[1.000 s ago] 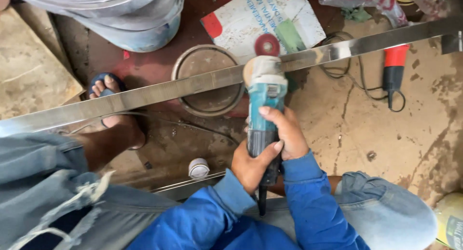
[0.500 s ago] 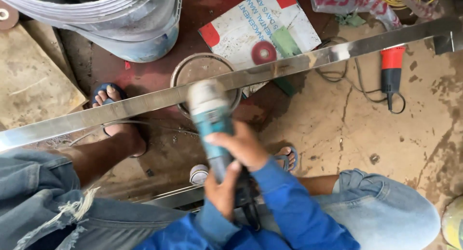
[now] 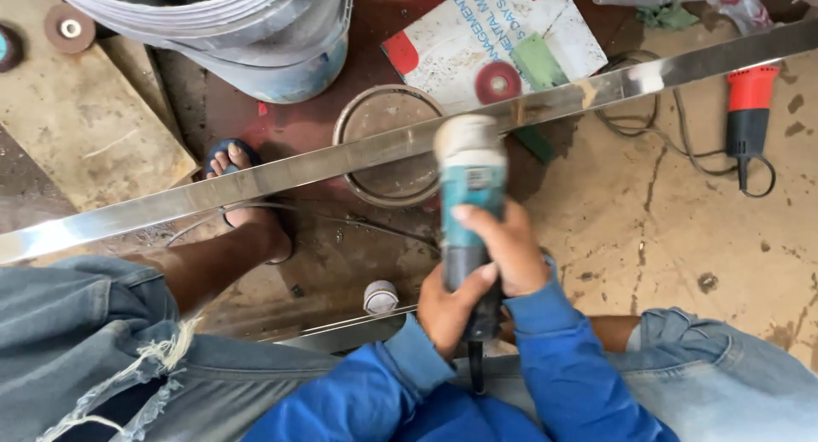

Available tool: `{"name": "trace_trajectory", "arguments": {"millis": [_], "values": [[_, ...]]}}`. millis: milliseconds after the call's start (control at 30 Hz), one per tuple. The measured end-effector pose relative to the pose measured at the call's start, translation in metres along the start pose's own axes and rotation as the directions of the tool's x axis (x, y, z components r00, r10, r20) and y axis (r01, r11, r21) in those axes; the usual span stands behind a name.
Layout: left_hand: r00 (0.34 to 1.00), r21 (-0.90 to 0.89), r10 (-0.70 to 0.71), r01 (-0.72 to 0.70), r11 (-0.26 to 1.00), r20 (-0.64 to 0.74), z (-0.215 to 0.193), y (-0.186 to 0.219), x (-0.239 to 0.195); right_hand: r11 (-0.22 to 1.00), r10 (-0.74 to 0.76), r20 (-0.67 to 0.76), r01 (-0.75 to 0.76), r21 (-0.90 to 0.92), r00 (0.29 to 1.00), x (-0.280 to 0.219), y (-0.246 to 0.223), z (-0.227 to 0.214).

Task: Using a handheld angle grinder to smooth and polish the surface of a long rectangular metal bar.

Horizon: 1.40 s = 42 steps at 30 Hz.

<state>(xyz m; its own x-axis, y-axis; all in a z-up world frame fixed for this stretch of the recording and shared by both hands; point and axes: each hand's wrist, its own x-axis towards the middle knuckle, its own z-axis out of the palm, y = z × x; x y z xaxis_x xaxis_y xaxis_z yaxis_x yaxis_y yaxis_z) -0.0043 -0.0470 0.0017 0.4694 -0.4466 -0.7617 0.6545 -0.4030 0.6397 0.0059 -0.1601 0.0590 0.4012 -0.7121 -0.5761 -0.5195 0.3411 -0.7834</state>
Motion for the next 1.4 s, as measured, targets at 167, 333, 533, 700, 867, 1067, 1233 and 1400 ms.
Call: {"name": "trace_trajectory", "arguments": {"millis": [167, 333, 533, 700, 867, 1067, 1233, 1400], "values": [[1.0, 0.013, -0.002, 0.001, 1.0, 0.014, 0.001, 0.015, -0.005, 1.0, 0.001, -0.001, -0.001, 0.012, 1.0, -0.016, -0.011, 0.008], [0.982, -0.131, 0.077, -0.1, 0.986, -0.174, -0.033, -0.026, -0.005, 0.998, -0.016, 0.294, -0.004, 0.067, 0.956, 0.016, 0.035, 0.038], [0.915, 0.016, 0.146, -0.151, 0.988, -0.376, -0.066, -0.016, -0.017, 0.992, -0.11, 0.607, 0.054, 0.11, 0.787, 0.015, 0.035, 0.073], [0.974, 0.031, 0.136, -0.132, 0.991, -0.179, -0.059, -0.008, -0.012, 0.919, -0.076, 0.4, -0.091, 0.383, 0.914, 0.002, 0.043, 0.053], [0.966, -0.01, 0.067, -0.072, 0.997, -0.249, -0.057, -0.005, -0.025, 0.954, -0.137, 0.509, -0.027, 0.3, 0.85, 0.01, 0.046, 0.057], [0.958, -0.041, 0.123, -0.138, 0.99, -0.259, -0.052, -0.016, -0.018, 0.957, -0.135, 0.528, -0.027, 0.288, 0.839, 0.01, 0.048, 0.05], [0.98, 0.009, 0.091, -0.091, 0.996, -0.176, -0.044, -0.009, -0.017, 0.956, -0.17, 0.461, 0.031, 0.293, 0.871, 0.015, 0.042, 0.039], [0.931, -0.04, 0.236, -0.257, 0.966, -0.279, -0.055, -0.026, -0.015, 0.993, -0.105, 0.561, 0.054, 0.107, 0.821, 0.018, 0.038, 0.057]]}}
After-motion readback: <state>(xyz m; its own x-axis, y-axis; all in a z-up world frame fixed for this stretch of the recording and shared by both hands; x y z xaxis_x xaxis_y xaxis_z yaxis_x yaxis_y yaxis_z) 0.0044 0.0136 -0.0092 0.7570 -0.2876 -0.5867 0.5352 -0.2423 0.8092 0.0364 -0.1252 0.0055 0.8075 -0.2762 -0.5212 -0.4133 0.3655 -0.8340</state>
